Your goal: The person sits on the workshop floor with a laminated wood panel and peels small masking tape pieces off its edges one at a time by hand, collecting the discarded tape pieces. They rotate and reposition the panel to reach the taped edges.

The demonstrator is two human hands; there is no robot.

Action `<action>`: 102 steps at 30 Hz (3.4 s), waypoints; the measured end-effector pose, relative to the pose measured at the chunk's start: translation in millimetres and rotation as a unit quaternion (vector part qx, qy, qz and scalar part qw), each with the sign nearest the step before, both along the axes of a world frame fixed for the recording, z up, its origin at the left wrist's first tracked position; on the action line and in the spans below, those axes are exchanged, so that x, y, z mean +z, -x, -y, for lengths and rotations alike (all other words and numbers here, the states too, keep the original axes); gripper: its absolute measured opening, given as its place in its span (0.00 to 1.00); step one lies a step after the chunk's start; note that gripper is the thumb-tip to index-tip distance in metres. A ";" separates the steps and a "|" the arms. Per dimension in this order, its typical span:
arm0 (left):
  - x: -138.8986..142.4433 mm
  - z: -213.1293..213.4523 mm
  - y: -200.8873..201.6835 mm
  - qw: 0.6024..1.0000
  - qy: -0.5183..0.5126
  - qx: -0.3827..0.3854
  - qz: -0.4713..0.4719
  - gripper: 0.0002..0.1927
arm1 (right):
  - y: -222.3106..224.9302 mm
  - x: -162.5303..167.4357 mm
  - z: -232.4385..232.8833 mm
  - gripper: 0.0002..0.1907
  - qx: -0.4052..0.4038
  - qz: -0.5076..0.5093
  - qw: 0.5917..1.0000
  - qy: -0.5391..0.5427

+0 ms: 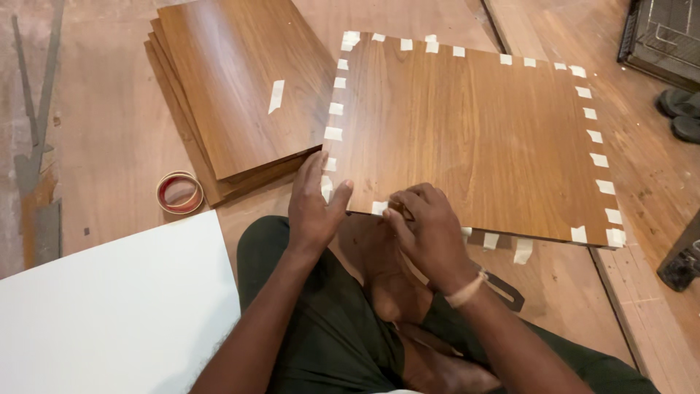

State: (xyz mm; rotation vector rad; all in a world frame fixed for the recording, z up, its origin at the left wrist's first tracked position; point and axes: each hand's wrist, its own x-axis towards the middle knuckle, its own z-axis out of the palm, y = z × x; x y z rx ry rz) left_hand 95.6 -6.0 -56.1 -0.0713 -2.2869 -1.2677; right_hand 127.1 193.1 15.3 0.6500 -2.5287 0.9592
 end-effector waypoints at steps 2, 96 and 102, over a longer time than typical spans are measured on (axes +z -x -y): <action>-5.8 -1.2 -0.4 1.000 -0.015 -0.006 -0.003 0.31 | 7.7 -3.1 8.6 0.06 -0.016 0.028 0.999 -0.019; 62.2 40.1 12.2 0.907 0.336 -0.252 -0.042 0.05 | 159.1 -38.4 -33.9 0.27 -0.091 -0.005 0.981 -0.169; 66.7 43.8 5.9 0.897 0.345 -0.276 -0.012 0.07 | 160.5 -38.4 -34.6 0.27 -0.091 -0.027 0.983 -0.159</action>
